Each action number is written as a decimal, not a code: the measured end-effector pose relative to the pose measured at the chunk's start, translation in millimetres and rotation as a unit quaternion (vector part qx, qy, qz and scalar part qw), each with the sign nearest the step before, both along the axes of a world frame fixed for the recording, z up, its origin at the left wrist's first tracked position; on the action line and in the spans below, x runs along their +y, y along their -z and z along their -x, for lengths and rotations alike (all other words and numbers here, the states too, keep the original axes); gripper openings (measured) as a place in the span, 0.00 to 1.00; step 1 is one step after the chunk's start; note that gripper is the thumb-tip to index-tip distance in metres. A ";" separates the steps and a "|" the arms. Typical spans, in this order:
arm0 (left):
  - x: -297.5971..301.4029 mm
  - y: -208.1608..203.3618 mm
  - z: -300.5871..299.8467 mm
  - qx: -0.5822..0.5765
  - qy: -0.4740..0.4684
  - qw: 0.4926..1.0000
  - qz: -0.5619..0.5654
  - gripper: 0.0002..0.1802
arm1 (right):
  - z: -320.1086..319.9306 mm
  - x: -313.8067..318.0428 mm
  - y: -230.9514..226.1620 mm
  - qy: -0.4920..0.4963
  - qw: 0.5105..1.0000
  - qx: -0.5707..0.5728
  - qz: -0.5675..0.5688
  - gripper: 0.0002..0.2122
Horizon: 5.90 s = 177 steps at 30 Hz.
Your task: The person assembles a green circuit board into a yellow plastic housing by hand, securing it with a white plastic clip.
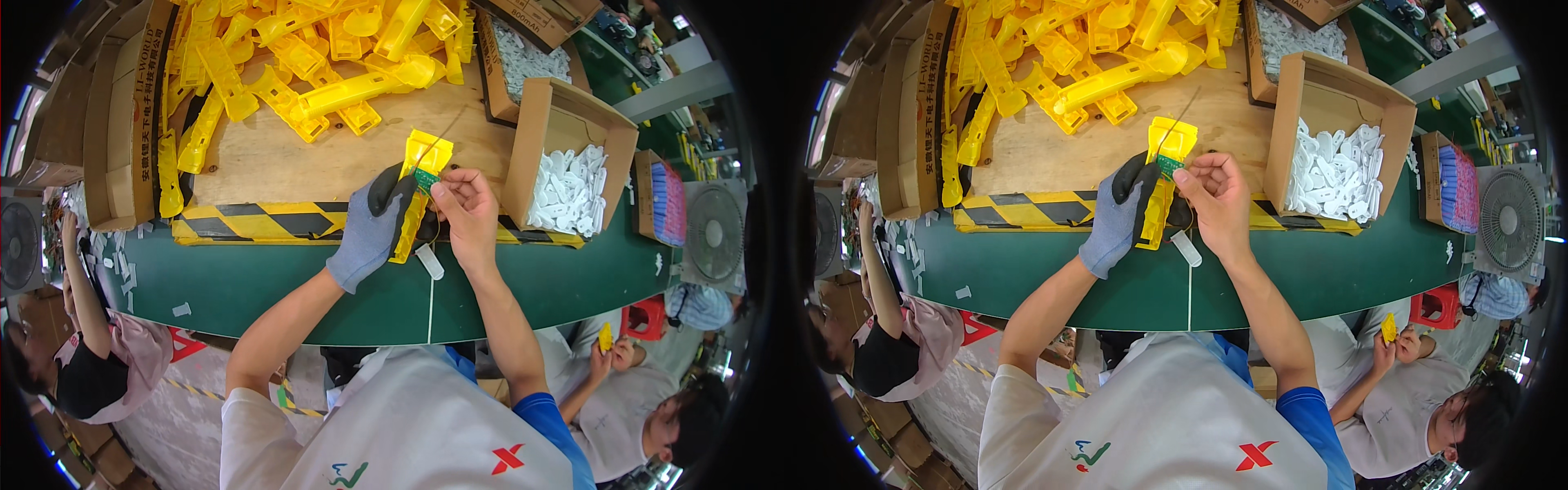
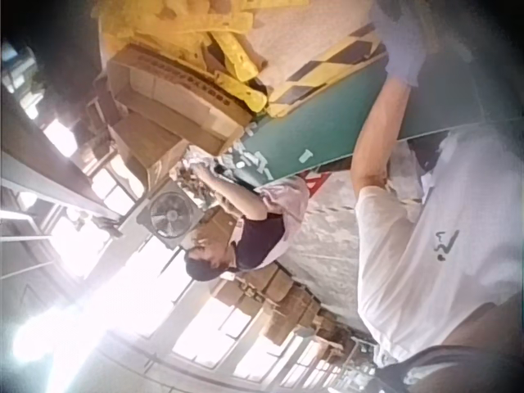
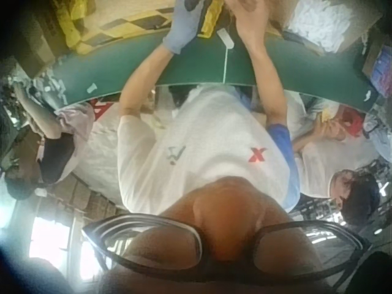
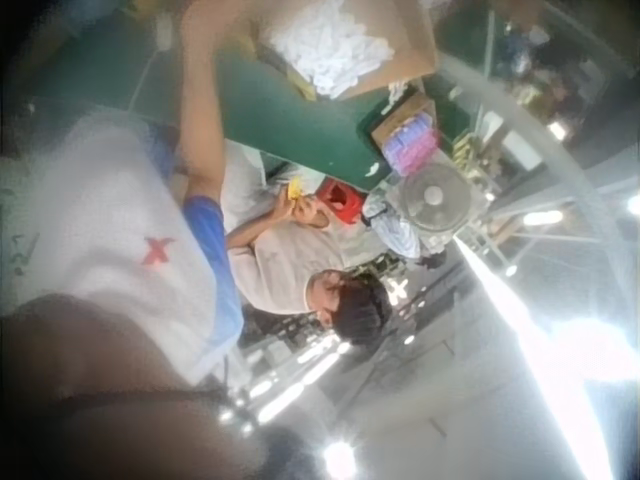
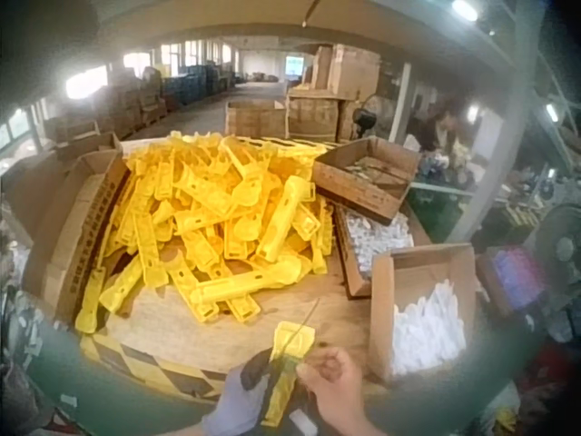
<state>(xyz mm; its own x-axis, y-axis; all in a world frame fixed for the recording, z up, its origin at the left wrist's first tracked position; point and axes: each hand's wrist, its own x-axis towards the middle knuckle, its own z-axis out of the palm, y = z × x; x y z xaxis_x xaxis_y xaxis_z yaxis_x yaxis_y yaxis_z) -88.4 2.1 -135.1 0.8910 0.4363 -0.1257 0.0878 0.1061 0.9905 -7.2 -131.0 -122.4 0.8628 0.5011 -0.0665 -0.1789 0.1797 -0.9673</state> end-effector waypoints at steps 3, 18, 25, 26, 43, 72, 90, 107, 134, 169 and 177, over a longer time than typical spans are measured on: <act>-1.5 -2.4 -1.2 0.008 -0.011 1.000 0.020 0.16 | -1.8 -1.9 2.9 -0.016 1.000 0.000 0.018 0.07; -5.9 0.5 1.1 -0.094 -0.018 0.989 0.115 0.18 | 10.2 -8.3 -10.6 -0.054 0.997 0.007 0.061 0.08; -9.2 1.2 2.2 -0.070 -0.028 0.990 0.120 0.18 | -4.7 -12.3 1.9 -0.062 0.997 0.029 0.046 0.09; -8.9 0.8 1.7 -0.071 -0.022 0.991 0.109 0.18 | -5.0 -13.6 1.0 -0.060 0.997 0.030 0.045 0.09; -0.3 -0.4 -2.0 -0.020 0.040 0.992 0.119 0.14 | 0.1 -8.7 4.0 -0.071 0.993 -0.039 0.087 0.08; -2.5 8.6 -8.4 -0.031 0.013 0.985 0.169 0.18 | -110.7 -120.1 -80.7 0.194 0.753 -0.469 0.419 0.07; 3.5 4.6 -1.5 -0.124 0.078 0.955 0.258 0.23 | -11.5 -75.9 -82.3 0.194 0.834 -0.470 0.217 0.06; 2.9 -4.7 -3.3 -0.182 -0.036 0.981 0.057 0.25 | -7.1 10.0 -4.3 -0.092 0.993 0.079 0.001 0.04; -16.1 -15.3 -2.2 -0.161 0.038 0.972 0.167 0.28 | -16.0 -3.3 4.4 -0.103 0.988 0.105 -0.051 0.09; -9.8 -9.2 -6.3 -0.163 -0.051 0.966 0.192 0.28 | -7.8 -1.3 -7.3 -0.077 0.991 0.106 0.009 0.06; -3.3 -10.8 -5.6 -0.121 -0.007 0.962 0.244 0.25 | -12.8 -0.5 -8.0 -0.095 0.991 0.083 -0.042 0.17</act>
